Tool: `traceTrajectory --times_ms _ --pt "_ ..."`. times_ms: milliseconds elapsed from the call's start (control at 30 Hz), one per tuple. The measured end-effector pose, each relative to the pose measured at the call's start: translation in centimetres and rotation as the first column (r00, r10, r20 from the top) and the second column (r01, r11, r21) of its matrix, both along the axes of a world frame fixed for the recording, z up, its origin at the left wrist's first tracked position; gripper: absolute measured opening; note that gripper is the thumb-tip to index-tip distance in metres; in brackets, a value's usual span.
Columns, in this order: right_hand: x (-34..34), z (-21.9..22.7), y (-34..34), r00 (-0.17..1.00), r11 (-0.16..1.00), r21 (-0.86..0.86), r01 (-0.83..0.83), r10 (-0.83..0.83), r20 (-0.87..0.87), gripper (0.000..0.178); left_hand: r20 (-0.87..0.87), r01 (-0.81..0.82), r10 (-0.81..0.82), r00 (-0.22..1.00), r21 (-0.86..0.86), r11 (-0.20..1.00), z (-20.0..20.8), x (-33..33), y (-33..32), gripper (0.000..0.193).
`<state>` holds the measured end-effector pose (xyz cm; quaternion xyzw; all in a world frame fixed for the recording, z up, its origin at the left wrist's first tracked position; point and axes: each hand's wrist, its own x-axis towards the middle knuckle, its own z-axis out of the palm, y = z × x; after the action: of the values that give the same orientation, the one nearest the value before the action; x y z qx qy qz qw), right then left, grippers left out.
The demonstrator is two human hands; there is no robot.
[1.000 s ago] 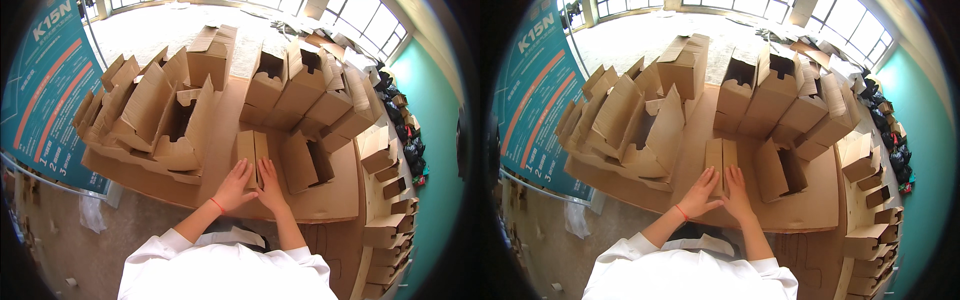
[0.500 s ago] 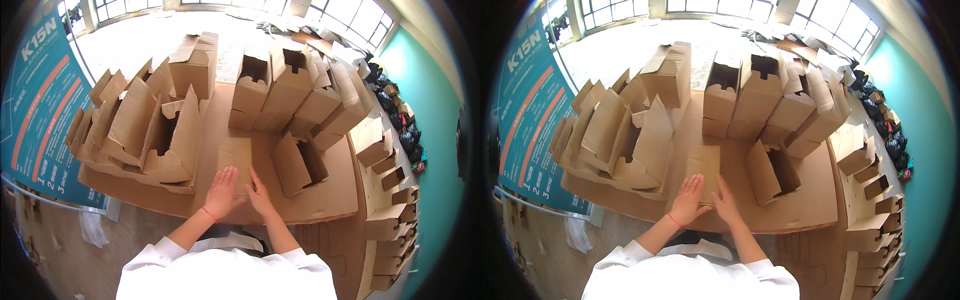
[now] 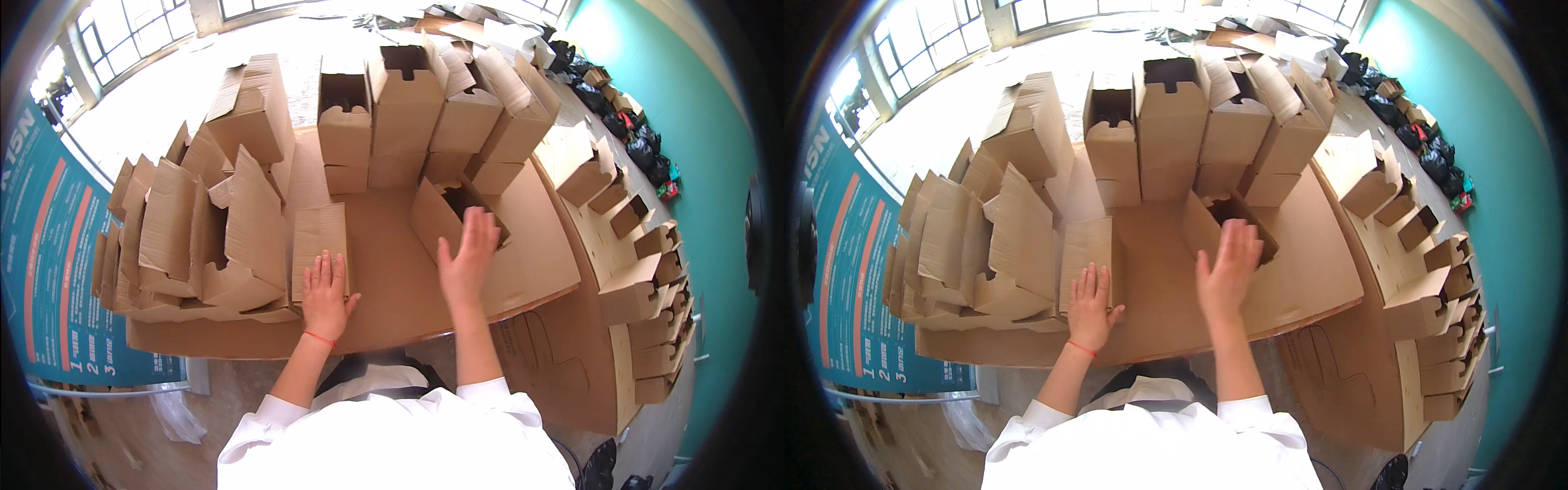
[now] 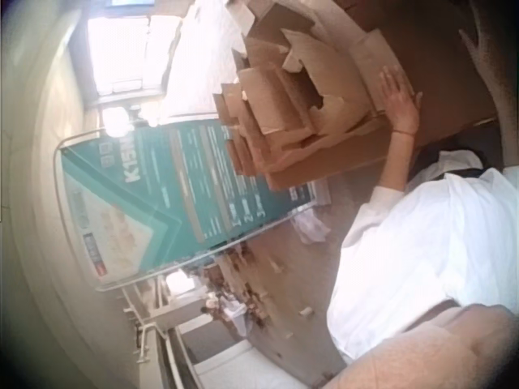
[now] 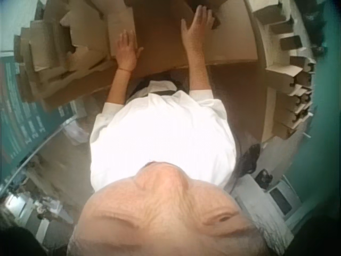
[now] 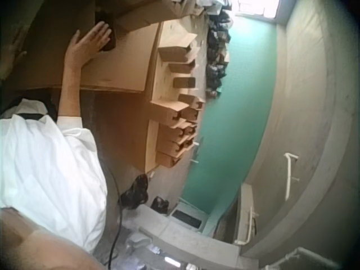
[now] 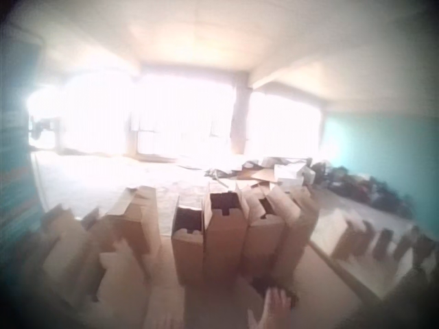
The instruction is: The person places plastic bottles into cardboard inserts within boxes and then stacks the completed boxes.
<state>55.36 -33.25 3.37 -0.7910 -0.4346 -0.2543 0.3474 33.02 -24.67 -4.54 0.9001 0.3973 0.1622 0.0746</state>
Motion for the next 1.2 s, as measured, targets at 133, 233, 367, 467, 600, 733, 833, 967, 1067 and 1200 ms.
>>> traceTrajectory --times_ms 133,233,367,467,600,733,833,967,1067,1200 --pt "3.9 -1.2 -2.6 0.973 0.894 -0.447 -0.015 -0.09 -0.212 0.008 -0.024 0.031 -0.03 0.999 0.026 0.999 0.5 1.0 -0.4 0.086" --pt "-0.8 -2.1 -0.8 0.952 0.96 -0.235 -0.15 0.077 -0.296 0.016 -0.015 0.036 -0.035 0.999 0.012 0.999 0.7 0.9 -0.4 0.086" --pt "-7.3 -2.8 1.8 0.934 0.903 -0.33 -0.274 0.167 -0.317 0.016 0.003 0.045 -0.046 0.999 0.012 0.999 1.0 0.7 -0.6 0.085" --pt "-8.2 -2.1 2.1 0.904 0.86 -0.351 -0.369 0.244 -0.352 0.016 0.017 0.031 -0.031 0.999 0.003 1.0 0.9 0.8 -0.6 0.086" --pt "-6.3 -2.3 1.1 0.781 0.856 0.103 -0.507 0.507 -0.365 0.022 0.024 0.049 -0.049 0.999 -0.006 0.999 1.3 1.2 -0.9 0.087" --pt "-0.7 0.2 -2.1 0.856 0.855 0.229 -0.466 0.501 -0.127 0.028 -0.013 0.026 -0.025 1.0 0.027 0.999 1.3 1.7 -1.1 0.083" --pt "8.2 0.6 -6.4 0.945 0.931 0.27 -0.247 0.293 -0.146 0.034 -0.021 -0.016 0.017 1.0 0.017 1.0 0.9 1.3 -1.2 0.081" --pt "24.6 1.6 -18.2 0.942 0.913 0.232 0.337 -0.33 -0.069 0.048 -0.025 -0.121 0.123 0.992 0.045 0.992 0.5 2.2 -1.9 0.077" --pt "35.1 1.9 -30.2 0.675 0.692 0.105 0.714 -0.721 0.16 0.061 -0.006 -0.205 0.206 0.978 0.101 0.974 -0.7 3.3 -1.7 0.074" --pt "40.1 4.9 -37.3 0.35 0.36 -0.289 0.887 -0.933 -0.089 0.051 -0.007 -0.34 0.345 0.939 0.142 0.929 -1.1 3.8 -2.6 0.069"
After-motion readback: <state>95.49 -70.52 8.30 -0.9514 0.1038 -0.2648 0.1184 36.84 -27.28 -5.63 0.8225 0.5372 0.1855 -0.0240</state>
